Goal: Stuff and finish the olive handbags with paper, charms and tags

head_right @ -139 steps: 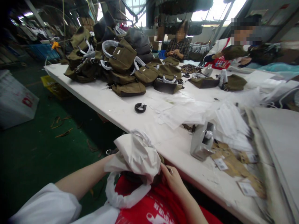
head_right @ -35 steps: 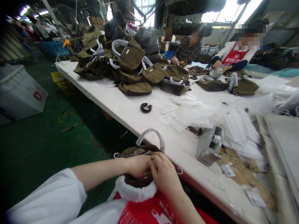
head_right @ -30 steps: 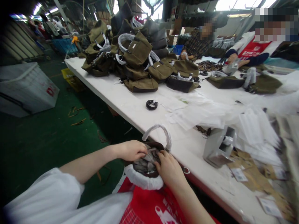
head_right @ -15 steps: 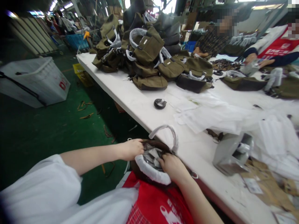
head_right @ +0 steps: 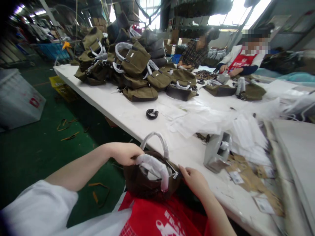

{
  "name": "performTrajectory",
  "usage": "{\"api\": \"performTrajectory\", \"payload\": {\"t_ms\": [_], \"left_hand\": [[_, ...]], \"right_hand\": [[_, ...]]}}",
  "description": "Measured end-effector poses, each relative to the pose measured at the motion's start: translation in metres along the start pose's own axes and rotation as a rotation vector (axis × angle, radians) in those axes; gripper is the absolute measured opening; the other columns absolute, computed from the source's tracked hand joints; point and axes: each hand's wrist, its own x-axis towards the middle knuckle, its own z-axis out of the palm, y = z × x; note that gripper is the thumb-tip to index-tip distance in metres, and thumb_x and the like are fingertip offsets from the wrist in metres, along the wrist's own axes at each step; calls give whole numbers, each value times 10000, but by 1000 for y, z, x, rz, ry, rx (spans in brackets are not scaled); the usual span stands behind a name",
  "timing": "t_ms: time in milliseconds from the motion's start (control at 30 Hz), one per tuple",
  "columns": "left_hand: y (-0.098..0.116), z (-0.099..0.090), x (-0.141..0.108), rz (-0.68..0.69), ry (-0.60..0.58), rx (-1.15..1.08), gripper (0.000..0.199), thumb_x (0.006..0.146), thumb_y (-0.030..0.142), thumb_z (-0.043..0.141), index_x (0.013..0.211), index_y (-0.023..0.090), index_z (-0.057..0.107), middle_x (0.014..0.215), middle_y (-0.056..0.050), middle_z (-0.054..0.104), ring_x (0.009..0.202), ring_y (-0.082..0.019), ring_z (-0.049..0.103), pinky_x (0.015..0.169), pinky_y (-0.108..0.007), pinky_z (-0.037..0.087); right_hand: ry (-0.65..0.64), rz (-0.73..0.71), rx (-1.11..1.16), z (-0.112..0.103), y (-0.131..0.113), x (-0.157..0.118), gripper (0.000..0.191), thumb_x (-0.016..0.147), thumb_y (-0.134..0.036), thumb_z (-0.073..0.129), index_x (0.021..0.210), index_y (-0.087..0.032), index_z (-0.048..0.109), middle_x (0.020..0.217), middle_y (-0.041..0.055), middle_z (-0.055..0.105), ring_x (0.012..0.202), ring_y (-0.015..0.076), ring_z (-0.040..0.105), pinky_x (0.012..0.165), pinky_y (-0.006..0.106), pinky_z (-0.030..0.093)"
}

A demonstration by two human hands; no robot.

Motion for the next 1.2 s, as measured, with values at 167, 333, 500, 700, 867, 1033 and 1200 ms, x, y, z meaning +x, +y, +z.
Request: {"api": "performTrajectory", "payload": {"t_ms": [167, 333, 500, 700, 867, 1033, 1200], "left_hand": [[31, -20, 38, 229, -286, -679, 399, 753, 205, 557, 1132, 140, 661, 1136, -77, 690, 1030, -214, 646, 815, -246, 497], [52, 8, 79, 8, -189, -553, 453, 916, 471, 403, 896, 136, 707, 889, -101, 737, 750, -190, 679, 652, -266, 516], [74, 54, 101, -78, -52, 255, 595, 775, 688, 568, 685, 120, 719, 642, -134, 688, 635, -253, 661, 548, -303, 473], [69, 69, 97, 182, 58, 454, 481, 947, 507, 443, 796, 160, 742, 705, -102, 719, 643, -230, 687, 520, -286, 461], [66, 69, 84, 253, 199, 481, 443, 971, 377, 415, 722, 157, 707, 677, -102, 703, 582, -230, 658, 479, -320, 438], [80, 70, 71, 225, 271, 479, 373, 965, 303, 428, 785, 133, 706, 753, -119, 719, 650, -236, 664, 506, -335, 412], [81, 55, 57, -242, 58, 64, 462, 942, 453, 428, 704, 191, 725, 613, -42, 684, 493, -154, 577, 461, -266, 352]], "right_hand": [[-99, 0, 337, 25, 1, -5, 645, 822, -755, 361, 638, -183, 597, 484, 16, 568, 500, 171, 539, 535, 285, 377], [-160, 11, 777, 36, -3, -14, 649, 742, -810, 478, 600, -180, 544, 446, -28, 503, 424, 102, 432, 496, 245, 326], [-157, 18, 935, 41, -14, -17, 640, 726, -790, 546, 532, -183, 482, 420, -31, 476, 419, 86, 396, 494, 239, 295], [-155, 9, 897, 39, -17, -21, 656, 729, -808, 521, 553, -176, 513, 447, -25, 491, 430, 92, 413, 487, 242, 307], [-145, -30, 834, 35, -24, -26, 677, 703, -842, 497, 582, -176, 520, 456, -31, 470, 436, 101, 418, 476, 243, 314], [-174, -63, 768, 33, -32, -33, 673, 737, -836, 454, 585, -182, 505, 453, -37, 424, 443, 98, 364, 472, 248, 286], [-178, -115, 719, 29, -34, -39, 642, 784, -785, 461, 605, -170, 513, 513, -37, 393, 502, 96, 317, 494, 251, 247]]}}
